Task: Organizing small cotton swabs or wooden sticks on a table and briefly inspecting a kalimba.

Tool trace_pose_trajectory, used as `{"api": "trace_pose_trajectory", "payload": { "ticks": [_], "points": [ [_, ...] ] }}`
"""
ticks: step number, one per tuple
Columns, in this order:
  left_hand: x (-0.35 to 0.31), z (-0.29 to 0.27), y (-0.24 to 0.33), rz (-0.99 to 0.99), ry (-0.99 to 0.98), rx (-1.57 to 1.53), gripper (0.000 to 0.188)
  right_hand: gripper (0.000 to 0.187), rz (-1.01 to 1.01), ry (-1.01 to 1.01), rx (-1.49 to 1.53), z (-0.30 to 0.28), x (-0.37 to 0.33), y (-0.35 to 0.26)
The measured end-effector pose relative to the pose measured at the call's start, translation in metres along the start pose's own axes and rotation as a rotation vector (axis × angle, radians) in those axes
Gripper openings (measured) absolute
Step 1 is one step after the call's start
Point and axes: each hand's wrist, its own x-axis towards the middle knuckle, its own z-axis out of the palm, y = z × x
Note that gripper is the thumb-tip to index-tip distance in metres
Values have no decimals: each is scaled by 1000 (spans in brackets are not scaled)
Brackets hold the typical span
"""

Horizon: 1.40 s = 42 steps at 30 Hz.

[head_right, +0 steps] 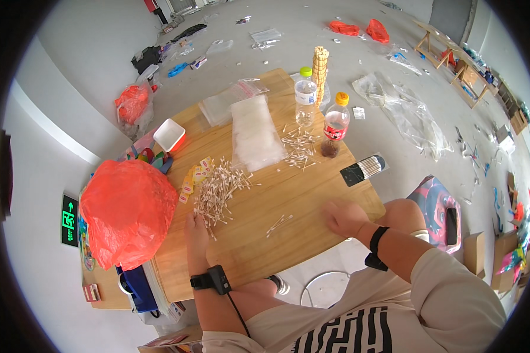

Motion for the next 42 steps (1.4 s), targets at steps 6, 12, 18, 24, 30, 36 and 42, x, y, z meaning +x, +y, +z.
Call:
{"api": "trace_pose_trajectory", "payload": {
  "ticks": [6,12,18,24,30,36,42],
  "points": [
    [0,-3,13,3,-52,-6,26,20,-3,17,3,0,1,0],
    [-4,-7,26,141,-62,-95,21,22,-38,57,-31,0,0,-1],
    [-9,-7,21,251,-133,117,21,22,-29,46,-36,0,0,-1],
    [-18,-7,38,173,-185,207,26,21,-22,46,-47,-2,-2,3],
    [-18,-7,18,270,-165,245,27,21,-28,42,-34,-1,1,0],
    [-18,-6,7,257,-167,315,19,22,-25,43,-31,0,2,-5],
    [-16,-12,29,118,-156,175,16,22,-21,55,-48,-2,-1,2]
  ]
}}
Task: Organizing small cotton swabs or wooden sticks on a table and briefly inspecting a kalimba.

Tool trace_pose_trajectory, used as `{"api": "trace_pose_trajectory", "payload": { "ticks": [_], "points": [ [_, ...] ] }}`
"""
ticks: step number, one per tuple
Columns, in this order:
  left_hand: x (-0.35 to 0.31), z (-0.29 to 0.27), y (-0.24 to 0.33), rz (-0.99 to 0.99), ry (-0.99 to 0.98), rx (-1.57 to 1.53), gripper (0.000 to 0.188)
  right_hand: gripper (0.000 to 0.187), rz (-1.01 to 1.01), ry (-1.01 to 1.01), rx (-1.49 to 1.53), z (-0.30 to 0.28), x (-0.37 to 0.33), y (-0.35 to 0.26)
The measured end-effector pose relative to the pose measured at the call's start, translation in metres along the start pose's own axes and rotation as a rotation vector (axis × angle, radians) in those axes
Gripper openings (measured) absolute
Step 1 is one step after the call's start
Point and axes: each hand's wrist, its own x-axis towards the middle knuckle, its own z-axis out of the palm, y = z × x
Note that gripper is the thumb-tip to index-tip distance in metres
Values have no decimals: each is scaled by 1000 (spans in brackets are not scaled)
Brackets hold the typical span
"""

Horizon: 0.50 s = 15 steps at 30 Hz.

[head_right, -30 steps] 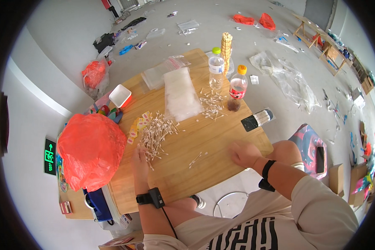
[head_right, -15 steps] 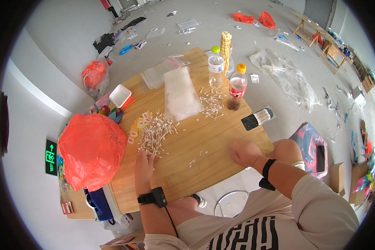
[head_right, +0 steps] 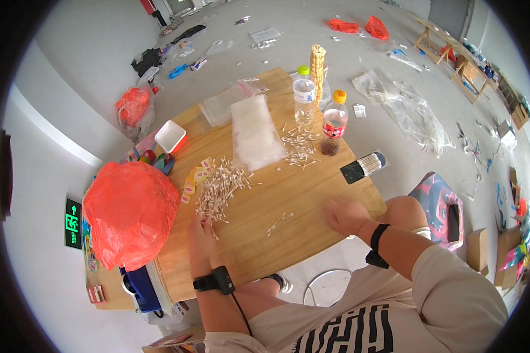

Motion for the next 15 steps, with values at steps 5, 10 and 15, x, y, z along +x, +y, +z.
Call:
{"api": "trace_pose_trajectory", "payload": {
  "ticks": [5,10,15],
  "points": [
    [-1,-7,-7,-218,-90,-304,21,21,-10,-3,13,0,2,-7],
    [2,-1,9,-426,-423,-851,15,21,-4,14,12,1,1,-4],
    [2,21,38,144,-266,-200,30,21,1,8,5,0,-1,-2]
  ]
}}
